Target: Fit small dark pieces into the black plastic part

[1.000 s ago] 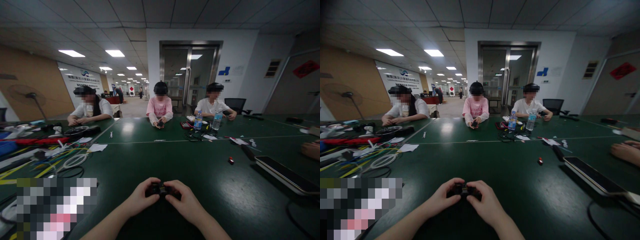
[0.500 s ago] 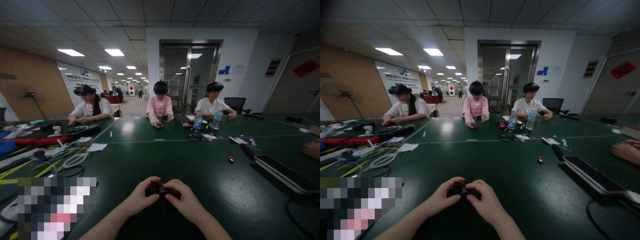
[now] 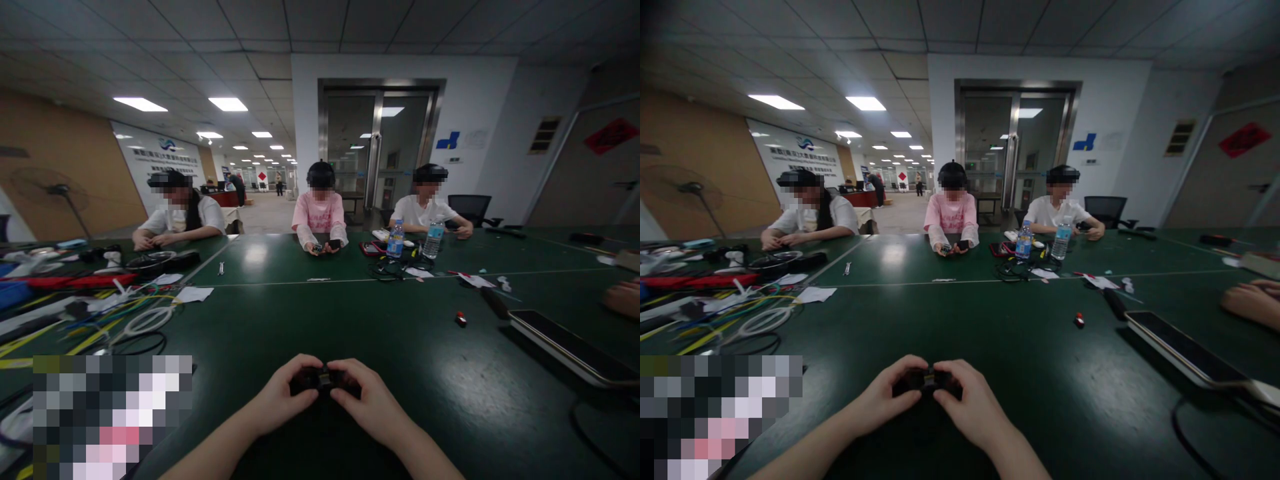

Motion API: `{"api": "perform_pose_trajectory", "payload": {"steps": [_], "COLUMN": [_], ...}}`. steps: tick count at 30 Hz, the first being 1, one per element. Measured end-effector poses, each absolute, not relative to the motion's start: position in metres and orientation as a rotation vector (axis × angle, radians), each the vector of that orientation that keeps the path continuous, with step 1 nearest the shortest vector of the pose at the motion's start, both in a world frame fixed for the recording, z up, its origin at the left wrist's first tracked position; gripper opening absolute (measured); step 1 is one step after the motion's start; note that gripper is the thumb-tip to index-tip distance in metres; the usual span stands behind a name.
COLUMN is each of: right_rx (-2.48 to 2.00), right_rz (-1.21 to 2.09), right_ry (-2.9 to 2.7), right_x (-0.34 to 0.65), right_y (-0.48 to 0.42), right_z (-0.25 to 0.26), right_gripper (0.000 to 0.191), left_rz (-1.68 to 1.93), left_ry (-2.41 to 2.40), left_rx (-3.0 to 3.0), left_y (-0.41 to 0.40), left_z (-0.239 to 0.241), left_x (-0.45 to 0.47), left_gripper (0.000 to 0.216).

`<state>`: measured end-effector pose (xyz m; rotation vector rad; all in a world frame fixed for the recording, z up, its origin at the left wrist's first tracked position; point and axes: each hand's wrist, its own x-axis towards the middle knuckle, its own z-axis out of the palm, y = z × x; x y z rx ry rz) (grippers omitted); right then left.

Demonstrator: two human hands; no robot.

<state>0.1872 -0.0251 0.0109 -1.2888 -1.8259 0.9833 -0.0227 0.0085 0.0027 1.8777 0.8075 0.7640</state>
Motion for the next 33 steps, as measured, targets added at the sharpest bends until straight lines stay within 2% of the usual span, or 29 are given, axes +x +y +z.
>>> {"api": "perform_pose_trajectory", "payload": {"steps": [5, 13, 25, 33], "right_rx": [-1.282, -1.230, -1.226, -1.261], "right_rz": [0.965, 0.970, 0.984, 0.954], "right_ry": [-1.827, -1.841, -1.848, -1.862], "right_x": [0.1867, 0.1873, 0.1874, 0.1874], "right_y": [-0.0252, -0.0256, -0.0251, -0.0224], "right_z": [0.0125, 0.0141, 0.0127, 0.0059], "right_gripper": [0.036, 0.027, 0.029, 0.029], "left_rz": [0.799, 0.806, 0.790, 0.780], "left_ry": [0.739, 0.729, 0.722, 0.803], "left_rx": [1.970, 1.973, 1.972, 1.986], "left_y": [0.0065, 0.0069, 0.0068, 0.0057], "left_z": [0.0073, 0.0063, 0.0080, 0.0078], "left_x": [-0.0210, -0.0199, -0.0202, -0.0189], "left_gripper": [0.023, 0.026, 0.029, 0.023]}}
